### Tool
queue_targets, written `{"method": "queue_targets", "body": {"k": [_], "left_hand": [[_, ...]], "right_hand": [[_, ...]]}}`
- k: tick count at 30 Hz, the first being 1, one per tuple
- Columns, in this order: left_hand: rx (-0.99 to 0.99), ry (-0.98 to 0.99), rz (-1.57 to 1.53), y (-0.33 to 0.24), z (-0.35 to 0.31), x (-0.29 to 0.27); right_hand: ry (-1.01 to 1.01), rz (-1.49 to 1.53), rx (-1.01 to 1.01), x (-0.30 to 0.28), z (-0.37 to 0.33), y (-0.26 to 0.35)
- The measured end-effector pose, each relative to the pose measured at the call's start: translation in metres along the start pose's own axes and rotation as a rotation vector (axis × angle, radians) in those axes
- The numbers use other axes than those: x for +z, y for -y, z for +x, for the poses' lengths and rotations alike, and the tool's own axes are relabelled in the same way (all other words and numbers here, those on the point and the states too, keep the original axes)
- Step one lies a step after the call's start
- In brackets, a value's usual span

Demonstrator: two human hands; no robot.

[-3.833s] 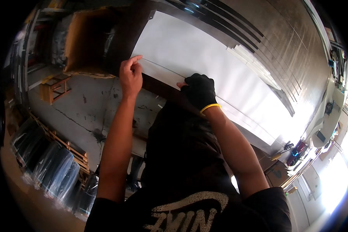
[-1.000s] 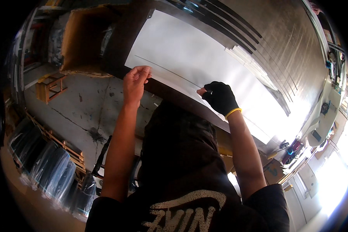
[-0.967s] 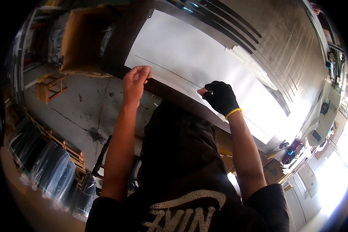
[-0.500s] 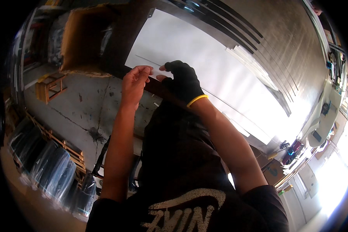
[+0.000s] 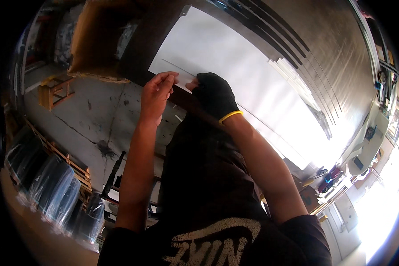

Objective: The person aligns a white protective film on a large dark panel, smooths it with their hands, and uses a yellow squeegee to press the film flat. They then peel back a corner of the film to check the edge.

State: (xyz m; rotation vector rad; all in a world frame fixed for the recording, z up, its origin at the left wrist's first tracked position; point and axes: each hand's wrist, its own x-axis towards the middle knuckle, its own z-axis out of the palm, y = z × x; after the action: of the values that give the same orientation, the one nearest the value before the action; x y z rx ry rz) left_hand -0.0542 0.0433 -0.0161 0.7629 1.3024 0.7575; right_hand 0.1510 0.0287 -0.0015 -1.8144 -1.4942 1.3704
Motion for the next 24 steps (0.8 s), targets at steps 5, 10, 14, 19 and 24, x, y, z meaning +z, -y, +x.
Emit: {"method": "queue_targets", "body": {"k": [5,10,14,19,24], "left_hand": [[0.318,-0.223,0.284,0.013,0.007,-0.005],[0.704,-0.43,0.787,0.021,0.024,-0.011],[0.83,-0.484,0.873,0.04,0.036,-0.012],[0.905,-0.549,0.899,0.049,0.042,-0.01],[0.893,-0.549,0.887,0.049,0.043,-0.01]], "right_hand": [[-0.051,-0.105,-0.005,-0.001,0.008,0.001],[-0.123,-0.157,-0.101,0.002,0.022,0.01],[-0.142,-0.271,-0.152,0.013,0.032,0.011],[-0.14,-0.421,-0.146,0.015,0.04,0.016],[-0.123,-0.446,-0.102,0.016,0.044,0.02]]}}
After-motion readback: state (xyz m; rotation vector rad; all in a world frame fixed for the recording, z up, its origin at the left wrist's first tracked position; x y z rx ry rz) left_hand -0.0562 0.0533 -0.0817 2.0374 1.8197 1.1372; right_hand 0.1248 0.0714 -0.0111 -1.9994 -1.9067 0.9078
